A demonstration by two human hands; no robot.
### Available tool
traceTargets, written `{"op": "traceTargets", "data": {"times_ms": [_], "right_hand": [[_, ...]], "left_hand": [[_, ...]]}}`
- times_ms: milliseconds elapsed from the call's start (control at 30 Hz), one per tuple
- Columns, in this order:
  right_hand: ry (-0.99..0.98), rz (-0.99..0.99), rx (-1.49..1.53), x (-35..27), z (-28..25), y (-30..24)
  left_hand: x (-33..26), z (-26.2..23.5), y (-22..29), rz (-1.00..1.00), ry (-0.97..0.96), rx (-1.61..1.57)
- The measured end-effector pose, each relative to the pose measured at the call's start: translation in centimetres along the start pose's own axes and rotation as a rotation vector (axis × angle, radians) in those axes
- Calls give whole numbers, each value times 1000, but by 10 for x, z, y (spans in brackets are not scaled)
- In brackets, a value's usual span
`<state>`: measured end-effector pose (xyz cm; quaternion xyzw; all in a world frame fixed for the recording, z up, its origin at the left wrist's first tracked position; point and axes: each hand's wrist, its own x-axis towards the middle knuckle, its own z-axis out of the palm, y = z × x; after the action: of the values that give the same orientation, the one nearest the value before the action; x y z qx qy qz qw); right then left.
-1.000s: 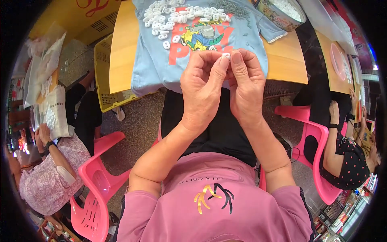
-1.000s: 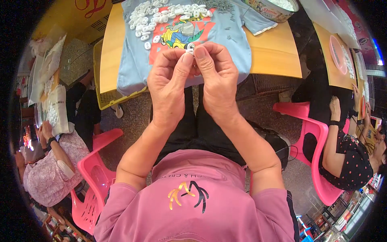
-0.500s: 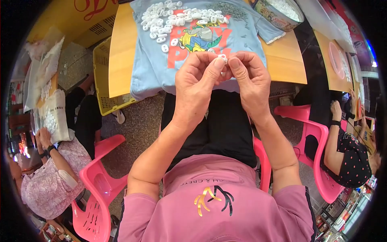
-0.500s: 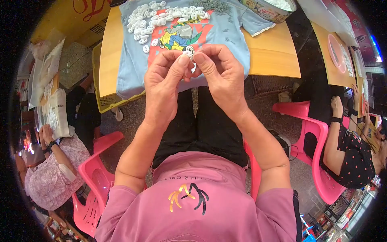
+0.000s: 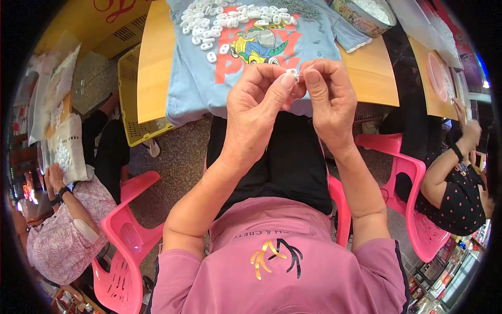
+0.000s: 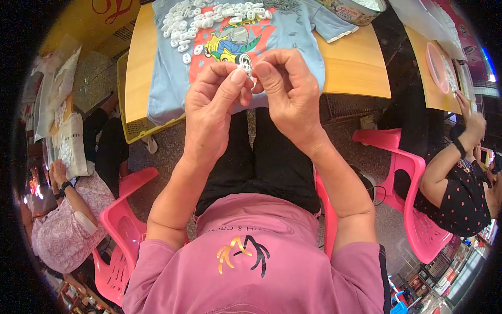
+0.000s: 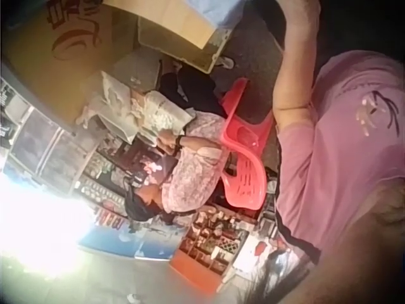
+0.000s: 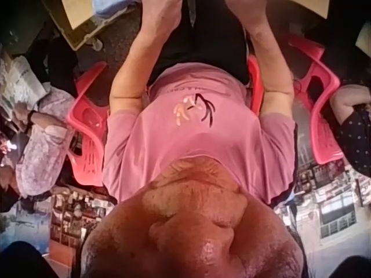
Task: Sorting and inspecting small white plastic buttons on top of a blue t-shirt.
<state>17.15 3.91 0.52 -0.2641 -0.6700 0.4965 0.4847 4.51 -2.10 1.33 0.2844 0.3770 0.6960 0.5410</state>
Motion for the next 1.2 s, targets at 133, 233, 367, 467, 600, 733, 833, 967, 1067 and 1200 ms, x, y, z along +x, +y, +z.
{"op": "traceTargets", "data": {"times_ms": [133, 233, 367, 467, 600, 733, 833, 967, 1067, 1200], "right_hand": [[4, 0, 17, -1, 2, -2], [0, 6, -9, -1, 4, -4], [-16, 27, -26, 0, 3, -8], [-23, 17, -79, 2, 2, -9], [-14, 53, -40, 4, 4, -8], [-39, 150, 26, 8, 2, 7], [-79, 233, 57, 9, -3, 11], [-157, 178, -125, 13, -14, -6], [-189, -89, -306, 20, -19, -15], [-340, -484, -568, 25, -22, -28]], "left_hand": [[-1, 4, 0, 41, 1, 19], [-1, -1, -4, 83, -23, 66], [-1, -1, -5, 91, -16, 61], [-1, 1, -1, 116, -13, 126], [0, 3, 1, 147, 23, 219], [12, -10, -8, 142, 4, 336], [15, -16, -10, 59, -29, 284], [6, -16, 1, -3, -25, 244], [-1, -15, 8, -16, -61, 259], [-11, -10, 15, -9, -69, 247]]}}
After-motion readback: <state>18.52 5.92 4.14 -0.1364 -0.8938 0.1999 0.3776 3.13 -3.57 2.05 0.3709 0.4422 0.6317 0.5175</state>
